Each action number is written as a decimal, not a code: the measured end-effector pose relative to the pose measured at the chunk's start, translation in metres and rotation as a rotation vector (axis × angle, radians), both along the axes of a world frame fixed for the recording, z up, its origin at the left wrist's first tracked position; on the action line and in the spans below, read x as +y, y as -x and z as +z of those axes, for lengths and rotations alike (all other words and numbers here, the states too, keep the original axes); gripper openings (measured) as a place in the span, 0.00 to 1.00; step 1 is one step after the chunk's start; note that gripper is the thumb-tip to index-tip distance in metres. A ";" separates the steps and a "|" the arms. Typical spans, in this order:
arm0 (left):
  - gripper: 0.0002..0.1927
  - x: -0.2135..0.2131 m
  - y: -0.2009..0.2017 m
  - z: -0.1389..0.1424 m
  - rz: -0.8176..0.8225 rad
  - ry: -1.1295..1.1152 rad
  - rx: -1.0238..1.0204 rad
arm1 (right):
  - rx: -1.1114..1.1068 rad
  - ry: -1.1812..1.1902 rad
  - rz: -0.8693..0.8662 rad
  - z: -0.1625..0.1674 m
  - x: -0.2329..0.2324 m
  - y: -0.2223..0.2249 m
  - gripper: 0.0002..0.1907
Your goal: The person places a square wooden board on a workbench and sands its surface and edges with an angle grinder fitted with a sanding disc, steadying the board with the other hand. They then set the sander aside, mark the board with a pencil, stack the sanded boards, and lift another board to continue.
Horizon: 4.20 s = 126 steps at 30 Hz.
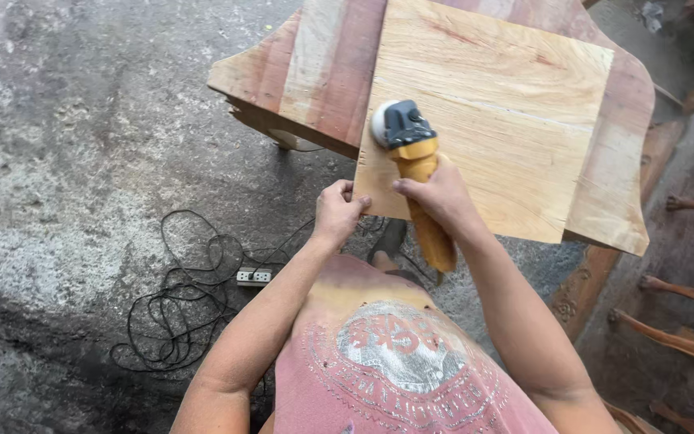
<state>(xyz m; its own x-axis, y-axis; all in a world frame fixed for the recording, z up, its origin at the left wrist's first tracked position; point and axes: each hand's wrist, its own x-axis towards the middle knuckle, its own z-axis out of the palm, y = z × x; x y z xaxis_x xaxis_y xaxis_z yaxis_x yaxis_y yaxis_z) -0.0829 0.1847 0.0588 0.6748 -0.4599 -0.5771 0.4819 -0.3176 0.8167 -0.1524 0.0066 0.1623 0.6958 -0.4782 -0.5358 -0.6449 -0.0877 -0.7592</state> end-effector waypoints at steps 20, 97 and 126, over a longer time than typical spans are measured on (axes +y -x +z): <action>0.13 -0.002 0.005 -0.030 0.023 0.081 0.065 | -0.035 0.012 -0.696 -0.012 -0.123 0.205 0.18; 0.12 -0.037 -0.029 -0.012 0.007 0.036 0.006 | 0.025 -0.015 -0.489 -0.004 -0.155 0.129 0.20; 0.12 0.007 -0.016 -0.020 -0.011 0.077 0.130 | 0.025 0.037 0.098 0.003 -0.015 -0.015 0.29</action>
<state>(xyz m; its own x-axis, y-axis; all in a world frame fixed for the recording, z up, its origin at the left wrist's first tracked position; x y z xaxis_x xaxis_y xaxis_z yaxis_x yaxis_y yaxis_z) -0.0668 0.1913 0.0392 0.5917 -0.5130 -0.6218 0.5818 -0.2621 0.7699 -0.1379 -0.0084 0.1656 0.7266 -0.4284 -0.5371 -0.6508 -0.1787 -0.7379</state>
